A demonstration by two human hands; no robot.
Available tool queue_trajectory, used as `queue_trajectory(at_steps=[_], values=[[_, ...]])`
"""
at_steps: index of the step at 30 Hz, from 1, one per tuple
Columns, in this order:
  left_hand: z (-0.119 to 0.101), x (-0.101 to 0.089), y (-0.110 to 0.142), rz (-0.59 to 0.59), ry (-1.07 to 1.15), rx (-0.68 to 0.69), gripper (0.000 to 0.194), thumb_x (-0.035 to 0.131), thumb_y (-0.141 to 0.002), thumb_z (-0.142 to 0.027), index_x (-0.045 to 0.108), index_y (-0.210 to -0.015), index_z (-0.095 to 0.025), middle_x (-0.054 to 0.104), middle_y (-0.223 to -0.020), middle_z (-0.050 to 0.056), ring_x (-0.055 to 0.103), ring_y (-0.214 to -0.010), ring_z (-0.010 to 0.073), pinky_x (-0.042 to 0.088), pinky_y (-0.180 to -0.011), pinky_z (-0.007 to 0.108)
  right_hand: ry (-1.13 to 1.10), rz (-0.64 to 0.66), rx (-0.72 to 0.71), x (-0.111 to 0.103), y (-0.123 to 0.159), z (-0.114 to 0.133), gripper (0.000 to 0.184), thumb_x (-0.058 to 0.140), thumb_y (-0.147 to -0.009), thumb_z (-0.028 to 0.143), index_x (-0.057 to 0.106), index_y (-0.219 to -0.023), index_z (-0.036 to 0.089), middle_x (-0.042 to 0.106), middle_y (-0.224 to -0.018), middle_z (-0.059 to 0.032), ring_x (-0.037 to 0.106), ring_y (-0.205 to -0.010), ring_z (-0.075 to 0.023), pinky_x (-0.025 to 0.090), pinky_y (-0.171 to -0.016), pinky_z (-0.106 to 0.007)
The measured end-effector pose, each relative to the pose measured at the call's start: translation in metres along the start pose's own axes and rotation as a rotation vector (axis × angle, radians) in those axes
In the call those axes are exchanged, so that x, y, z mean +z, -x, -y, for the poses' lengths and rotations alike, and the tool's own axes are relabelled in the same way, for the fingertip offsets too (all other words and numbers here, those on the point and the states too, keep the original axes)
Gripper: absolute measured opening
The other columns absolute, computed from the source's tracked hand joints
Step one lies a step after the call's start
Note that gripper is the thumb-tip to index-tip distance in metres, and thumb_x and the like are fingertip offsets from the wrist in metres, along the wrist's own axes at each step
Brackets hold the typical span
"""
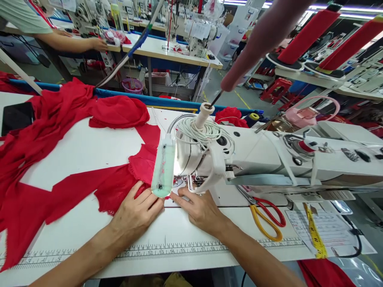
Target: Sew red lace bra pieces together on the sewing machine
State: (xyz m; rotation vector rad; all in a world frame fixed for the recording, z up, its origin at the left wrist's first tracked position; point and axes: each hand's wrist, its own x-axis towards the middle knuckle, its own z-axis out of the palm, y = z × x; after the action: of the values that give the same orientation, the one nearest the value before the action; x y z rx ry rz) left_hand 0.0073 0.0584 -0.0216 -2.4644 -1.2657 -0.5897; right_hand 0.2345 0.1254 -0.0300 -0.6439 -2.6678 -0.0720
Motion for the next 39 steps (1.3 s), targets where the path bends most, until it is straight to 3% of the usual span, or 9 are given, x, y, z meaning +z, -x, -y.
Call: queue_trajectory(at_steps=[3, 9, 13, 19, 26, 34, 39], values=[[-0.002, 0.000, 0.001, 0.038, -0.005, -0.012, 0.023, 0.056, -0.097, -0.019, 0.066, -0.117, -0.014, 0.073, -0.099, 0.008, 0.064, -0.087, 0.0204, 0.044, -0.095, 0.044, -0.014, 0.019, 0.009, -0.001, 0.001, 0.000, 0.057, 0.045, -0.080, -0.006, 0.065, -0.127, 0.022, 0.069, -0.102, -0.0053, 0.056, -0.085, -0.0185, 0.037, -0.092, -0.040], [-0.001, 0.001, 0.006, 0.062, -0.021, 0.000, 0.028, 0.057, -0.095, -0.013, 0.065, -0.122, -0.015, 0.073, -0.100, 0.010, 0.065, -0.089, 0.0229, 0.043, -0.099, 0.054, -0.085, -0.002, 0.038, 0.004, 0.007, -0.005, 0.063, 0.043, -0.079, -0.004, 0.061, -0.133, 0.024, 0.070, -0.101, -0.0040, 0.057, -0.087, -0.0187, 0.031, -0.101, -0.046], [-0.001, 0.005, 0.009, 0.074, -0.010, -0.016, 0.034, 0.056, -0.093, -0.007, 0.065, -0.124, -0.016, 0.073, -0.104, 0.010, 0.064, -0.092, 0.0242, 0.040, -0.102, 0.059, -0.095, -0.066, 0.074, 0.007, 0.008, -0.008, 0.061, 0.043, -0.080, -0.002, 0.063, -0.130, 0.025, 0.068, -0.091, -0.0041, 0.058, -0.093, -0.0210, 0.035, -0.097, -0.044], [-0.001, 0.006, 0.009, 0.031, 0.005, -0.012, 0.030, 0.054, -0.092, -0.007, 0.067, -0.118, -0.016, 0.073, -0.103, 0.009, 0.063, -0.090, 0.0227, 0.041, -0.102, 0.056, -0.049, -0.047, 0.006, 0.003, -0.001, -0.001, 0.051, 0.045, -0.082, -0.005, 0.066, -0.120, 0.021, 0.069, -0.101, -0.0040, 0.058, -0.085, -0.0184, 0.039, -0.082, -0.037], [-0.002, 0.009, 0.013, 0.033, 0.022, -0.045, 0.041, 0.046, -0.089, 0.001, 0.066, -0.121, -0.016, 0.073, -0.107, 0.009, 0.064, -0.093, 0.0232, 0.042, -0.102, 0.056, 0.071, -0.065, -0.006, 0.002, -0.001, 0.007, 0.032, 0.050, -0.094, 0.004, 0.066, -0.118, 0.019, 0.072, -0.103, -0.0044, 0.059, -0.079, -0.0157, 0.038, -0.095, -0.040], [-0.002, 0.007, 0.011, 0.029, -0.016, -0.043, 0.044, 0.045, -0.088, 0.000, 0.065, -0.124, -0.018, 0.073, -0.108, 0.009, 0.064, -0.094, 0.0235, 0.041, -0.103, 0.055, 0.089, -0.041, -0.002, 0.002, -0.001, 0.009, 0.027, 0.052, -0.097, 0.008, 0.066, -0.118, 0.019, 0.071, -0.097, -0.0024, 0.057, -0.071, -0.0138, 0.036, -0.101, -0.045], [-0.007, -0.003, 0.004, 0.076, -0.068, -0.005, 0.042, 0.045, -0.087, -0.001, 0.065, -0.122, -0.013, 0.073, -0.110, 0.010, 0.063, -0.092, 0.0256, 0.041, -0.100, 0.055, 0.091, -0.072, -0.040, -0.001, -0.004, 0.012, 0.025, 0.049, -0.098, 0.007, 0.067, -0.112, 0.017, 0.070, -0.118, -0.0065, 0.061, -0.103, -0.0197, 0.034, -0.104, -0.045]])
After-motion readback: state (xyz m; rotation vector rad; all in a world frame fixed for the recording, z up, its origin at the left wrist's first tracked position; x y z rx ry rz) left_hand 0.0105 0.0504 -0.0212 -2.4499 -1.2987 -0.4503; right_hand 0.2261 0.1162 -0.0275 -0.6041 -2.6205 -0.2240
